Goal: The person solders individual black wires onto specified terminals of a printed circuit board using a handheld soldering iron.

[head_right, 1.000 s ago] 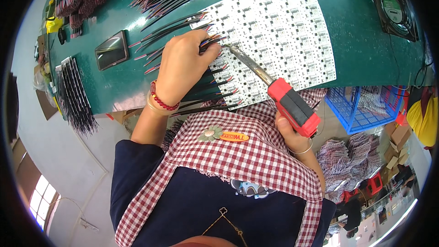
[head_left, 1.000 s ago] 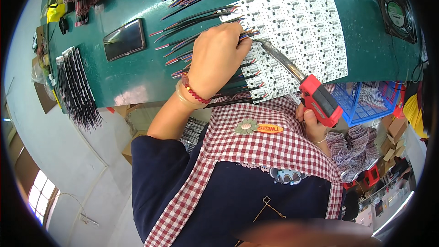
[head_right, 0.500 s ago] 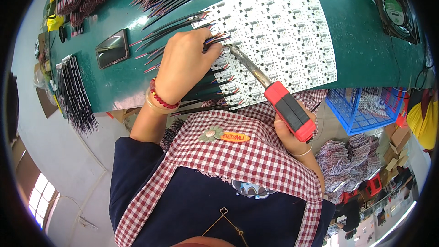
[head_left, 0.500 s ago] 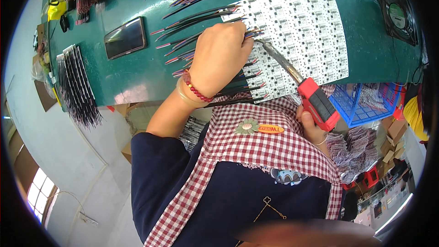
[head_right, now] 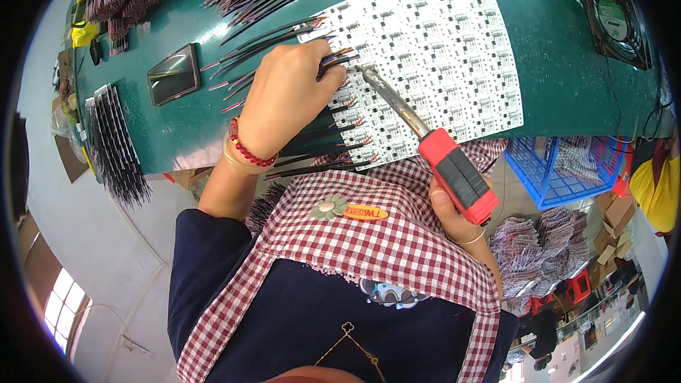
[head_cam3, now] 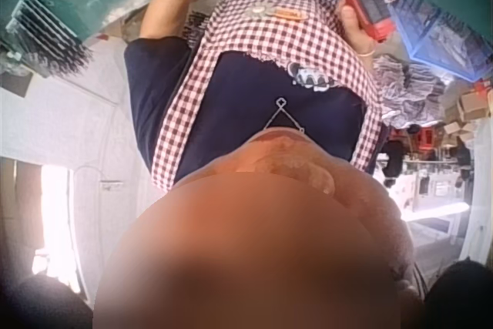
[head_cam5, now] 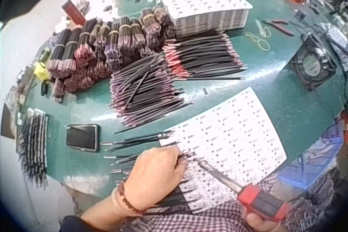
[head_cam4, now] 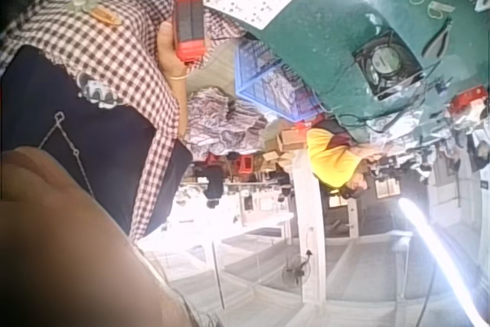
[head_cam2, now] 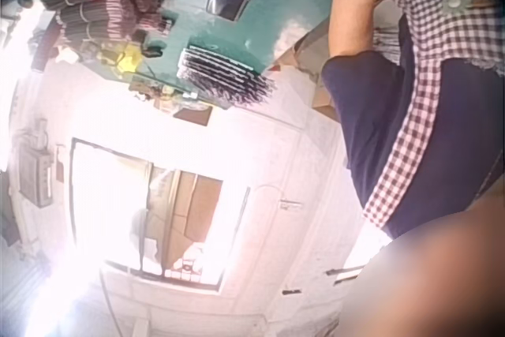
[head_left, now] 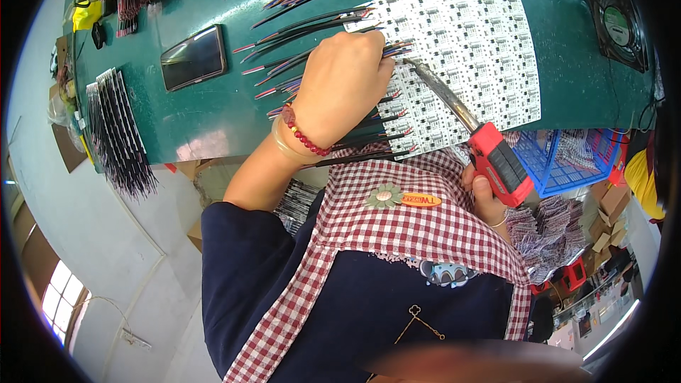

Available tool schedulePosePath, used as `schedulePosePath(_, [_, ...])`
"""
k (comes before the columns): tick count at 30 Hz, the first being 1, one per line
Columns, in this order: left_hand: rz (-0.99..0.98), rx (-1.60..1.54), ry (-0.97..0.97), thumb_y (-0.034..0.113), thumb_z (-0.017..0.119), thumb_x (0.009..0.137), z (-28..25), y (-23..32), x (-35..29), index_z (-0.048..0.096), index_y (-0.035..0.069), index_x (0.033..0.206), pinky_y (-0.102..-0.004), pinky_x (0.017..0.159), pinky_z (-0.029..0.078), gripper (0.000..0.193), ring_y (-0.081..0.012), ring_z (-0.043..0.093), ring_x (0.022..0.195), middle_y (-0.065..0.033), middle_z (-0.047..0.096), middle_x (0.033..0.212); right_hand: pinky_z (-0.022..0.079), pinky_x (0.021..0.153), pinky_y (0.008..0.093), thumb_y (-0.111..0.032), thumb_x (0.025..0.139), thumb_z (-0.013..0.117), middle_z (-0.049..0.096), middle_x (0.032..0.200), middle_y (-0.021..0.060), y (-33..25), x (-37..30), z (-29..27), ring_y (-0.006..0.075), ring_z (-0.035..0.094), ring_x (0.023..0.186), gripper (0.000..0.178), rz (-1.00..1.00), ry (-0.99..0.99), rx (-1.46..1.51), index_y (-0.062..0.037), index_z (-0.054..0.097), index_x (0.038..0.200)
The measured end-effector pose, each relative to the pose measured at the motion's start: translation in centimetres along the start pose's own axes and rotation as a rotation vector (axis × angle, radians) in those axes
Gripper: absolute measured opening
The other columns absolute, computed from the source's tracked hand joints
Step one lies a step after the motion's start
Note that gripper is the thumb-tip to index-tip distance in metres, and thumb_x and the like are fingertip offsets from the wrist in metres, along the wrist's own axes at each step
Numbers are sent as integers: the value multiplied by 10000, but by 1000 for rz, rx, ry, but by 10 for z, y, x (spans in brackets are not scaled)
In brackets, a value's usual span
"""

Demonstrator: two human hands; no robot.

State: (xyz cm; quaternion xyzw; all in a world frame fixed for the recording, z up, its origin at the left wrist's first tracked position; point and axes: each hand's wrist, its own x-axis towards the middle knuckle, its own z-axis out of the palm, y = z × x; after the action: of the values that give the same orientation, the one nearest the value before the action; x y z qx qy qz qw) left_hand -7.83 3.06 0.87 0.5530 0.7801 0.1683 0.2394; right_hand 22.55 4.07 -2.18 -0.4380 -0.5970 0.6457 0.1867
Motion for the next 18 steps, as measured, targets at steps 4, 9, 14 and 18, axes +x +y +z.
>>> schedulePosePath(4, [2, -55, -13, 149, 634, 781, -1, -1, -1, 557, -50, 750, -462, 608, 451, 215, -416, 574, 669, -246, 579, 686, 453, 577, 287, -257, 813, 677, 612, 743, 64, 2, -1, -1, 163, 575, 627, 270, -15, -3, -23, 4, 643, 873])
schedulePosePath(9, [-3, -39, -10, 149, 634, 782, -2, 0, -1, 556, -48, 753, -460, 615, 453, 213, -416, 579, 682, -246, 580, 688, 461, 601, 293, -261, 808, 684, 608, 741, 75, 10, -3, -5, 187, 588, 649, 266, -3, -36, -108, -6, 650, 876])
schedulePosePath(14, [1, -27, -14, 146, 631, 777, -1, -2, 0, 574, -48, 753, -465, 626, 459, 204, -412, 584, 680, -242, 582, 674, 455, 609, 298, -265, 810, 684, 609, 749, 67, 5, -5, -4, 182, 584, 668, 263, 3, -23, -100, -12, 650, 870])
schedulePosePath(18, [6, -23, -8, 147, 631, 776, -1, -3, -1, 579, -47, 754, -467, 628, 461, 202, -411, 584, 678, -242, 582, 672, 453, 629, 291, -264, 828, 671, 615, 784, 50, 5, -7, -9, 154, 573, 684, 268, 59, -75, -42, -11, 646, 913])
